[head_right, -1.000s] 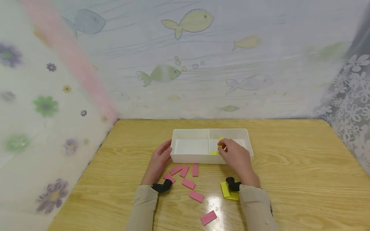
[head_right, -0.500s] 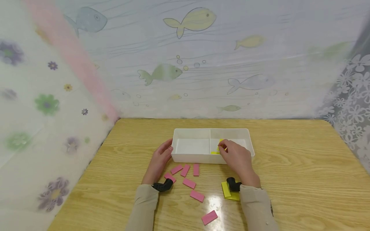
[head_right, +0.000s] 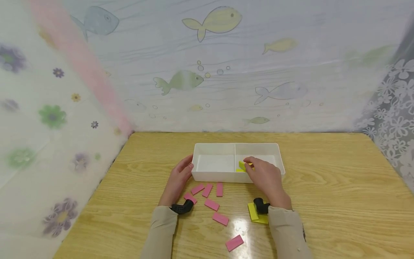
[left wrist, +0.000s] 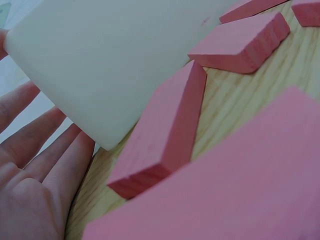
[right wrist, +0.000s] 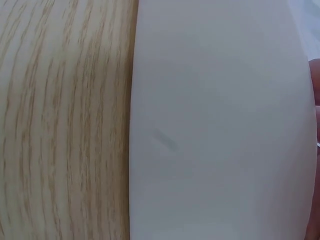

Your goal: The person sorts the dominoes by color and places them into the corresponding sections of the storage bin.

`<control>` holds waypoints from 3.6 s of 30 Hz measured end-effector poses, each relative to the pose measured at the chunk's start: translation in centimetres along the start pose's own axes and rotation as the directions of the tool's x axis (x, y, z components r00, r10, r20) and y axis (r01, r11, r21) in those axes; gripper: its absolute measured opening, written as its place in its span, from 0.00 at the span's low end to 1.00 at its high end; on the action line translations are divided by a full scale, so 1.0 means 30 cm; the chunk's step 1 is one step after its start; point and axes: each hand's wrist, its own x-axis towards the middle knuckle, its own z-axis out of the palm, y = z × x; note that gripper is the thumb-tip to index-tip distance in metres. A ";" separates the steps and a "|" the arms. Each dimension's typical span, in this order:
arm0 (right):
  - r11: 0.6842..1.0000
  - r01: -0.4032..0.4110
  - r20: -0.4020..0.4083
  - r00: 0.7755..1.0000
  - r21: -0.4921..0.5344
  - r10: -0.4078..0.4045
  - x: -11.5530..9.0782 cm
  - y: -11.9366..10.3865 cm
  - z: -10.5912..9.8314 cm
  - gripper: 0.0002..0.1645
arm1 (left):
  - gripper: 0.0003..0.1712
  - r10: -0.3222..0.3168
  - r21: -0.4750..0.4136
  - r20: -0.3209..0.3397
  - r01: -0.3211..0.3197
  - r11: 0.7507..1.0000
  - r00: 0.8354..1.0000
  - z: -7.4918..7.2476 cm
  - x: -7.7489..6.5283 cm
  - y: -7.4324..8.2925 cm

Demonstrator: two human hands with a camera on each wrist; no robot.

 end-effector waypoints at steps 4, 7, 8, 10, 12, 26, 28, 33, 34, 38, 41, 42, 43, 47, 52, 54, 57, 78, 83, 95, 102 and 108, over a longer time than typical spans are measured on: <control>1.000 -0.012 0.012 1.000 -0.012 0.013 0.005 -0.002 -0.004 0.20 | 0.31 -0.002 0.001 0.002 0.002 1.000 1.000 0.000 0.002 0.007; 1.000 -0.009 0.011 1.000 -0.023 0.009 0.008 -0.002 -0.007 0.19 | 0.31 -0.002 0.005 0.010 0.002 1.000 1.000 -0.001 0.003 0.012; 1.000 -0.006 0.009 1.000 -0.026 0.006 0.008 -0.002 -0.008 0.19 | 0.30 -0.002 0.007 0.011 0.002 1.000 1.000 -0.001 0.004 0.013; 1.000 -0.001 0.009 1.000 -0.025 0.001 0.008 -0.001 -0.010 0.18 | 0.29 -0.002 0.008 0.012 0.002 1.000 1.000 -0.001 0.004 0.015; 1.000 0.001 0.011 1.000 -0.022 -0.001 0.007 -0.002 -0.012 0.18 | 0.28 -0.003 0.010 0.011 0.003 1.000 1.000 -0.001 0.005 0.015; 0.991 0.029 -0.083 0.996 0.127 -0.019 0.005 0.014 -0.002 0.16 | 0.27 -0.001 -0.011 -0.024 0.000 1.000 1.000 -0.009 0.032 -0.053; 0.982 0.030 -0.105 0.994 0.184 -0.011 0.003 0.018 -0.003 0.16 | 0.28 0.001 -0.003 -0.032 -0.001 1.000 0.999 -0.010 0.035 -0.065; 0.943 0.031 -0.152 0.988 0.330 0.021 -0.001 0.033 -0.007 0.17 | 0.29 0.009 -0.007 -0.040 -0.009 1.000 0.999 -0.010 0.034 -0.076; 0.940 0.035 -0.161 0.987 0.338 0.021 0.000 0.036 -0.006 0.17 | 0.28 0.012 -0.009 -0.039 -0.012 1.000 0.999 -0.010 0.035 -0.077; 0.946 0.055 -0.189 0.982 0.320 0.007 -0.001 0.041 0.000 0.17 | 0.27 0.015 -0.012 -0.038 -0.016 1.000 0.999 -0.007 0.033 -0.076; 0.939 0.060 -0.212 0.977 0.339 0.015 -0.009 0.038 0.004 0.16 | 0.26 0.019 -0.012 -0.040 -0.020 1.000 0.999 -0.005 0.034 -0.076; 0.928 0.053 -0.213 0.977 0.369 0.029 -0.014 0.037 0.005 0.16 | 0.26 0.018 -0.010 -0.042 -0.019 1.000 0.999 -0.005 0.034 -0.076; 0.915 0.050 -0.217 0.975 0.401 0.041 -0.019 0.036 0.005 0.16 | 0.26 0.018 -0.008 -0.043 -0.018 1.000 0.999 -0.006 0.034 -0.076; 0.827 0.048 -0.212 0.973 0.560 0.087 -0.036 0.032 -0.001 0.16 | 0.26 0.014 -0.003 -0.038 -0.014 1.000 0.999 -0.009 0.033 -0.072; 0.716 0.106 -0.228 0.971 0.690 0.076 -0.053 0.037 -0.017 0.15 | 0.28 0.004 -0.013 -0.016 -0.004 1.000 1.000 -0.005 0.010 -0.026; 0.715 0.112 -0.228 0.971 0.690 0.068 -0.065 0.039 -0.017 0.15 | 0.29 0.001 -0.018 -0.011 -0.001 1.000 1.000 -0.003 -0.002 -0.008; 0.738 0.103 -0.214 0.975 0.667 0.058 -0.085 0.038 -0.014 0.13 | 0.30 -0.006 -0.019 -0.008 0.005 1.000 1.000 -0.001 -0.011 0.000; 0.844 0.089 0.062 0.988 0.528 -0.143 -0.160 0.070 -0.039 0.14 | 0.32 0.056 -0.083 0.051 -0.052 0.995 0.997 0.003 0.002 -0.012; 0.884 0.113 0.093 0.981 0.454 -0.173 -0.187 0.090 -0.031 0.14 | 0.28 0.100 -0.092 0.053 -0.095 0.991 0.994 -0.006 0.016 -0.042; 0.910 0.114 0.134 0.974 0.399 -0.181 -0.216 0.149 -0.020 0.16 | 0.28 0.084 -0.096 0.034 -0.080 0.992 0.996 -0.012 0.034 -0.072; 0.932 0.063 0.302 0.937 0.356 -0.179 -0.226 0.138 -0.030 0.26 | 0.29 0.064 -0.086 0.060 -0.058 0.995 0.996 -0.004 0.007 -0.011; 0.953 0.096 0.370 0.907 0.288 -0.203 -0.230 0.116 -0.036 0.33 | 0.29 0.069 -0.095 0.072 -0.062 0.994 0.995 -0.005 0.008 -0.012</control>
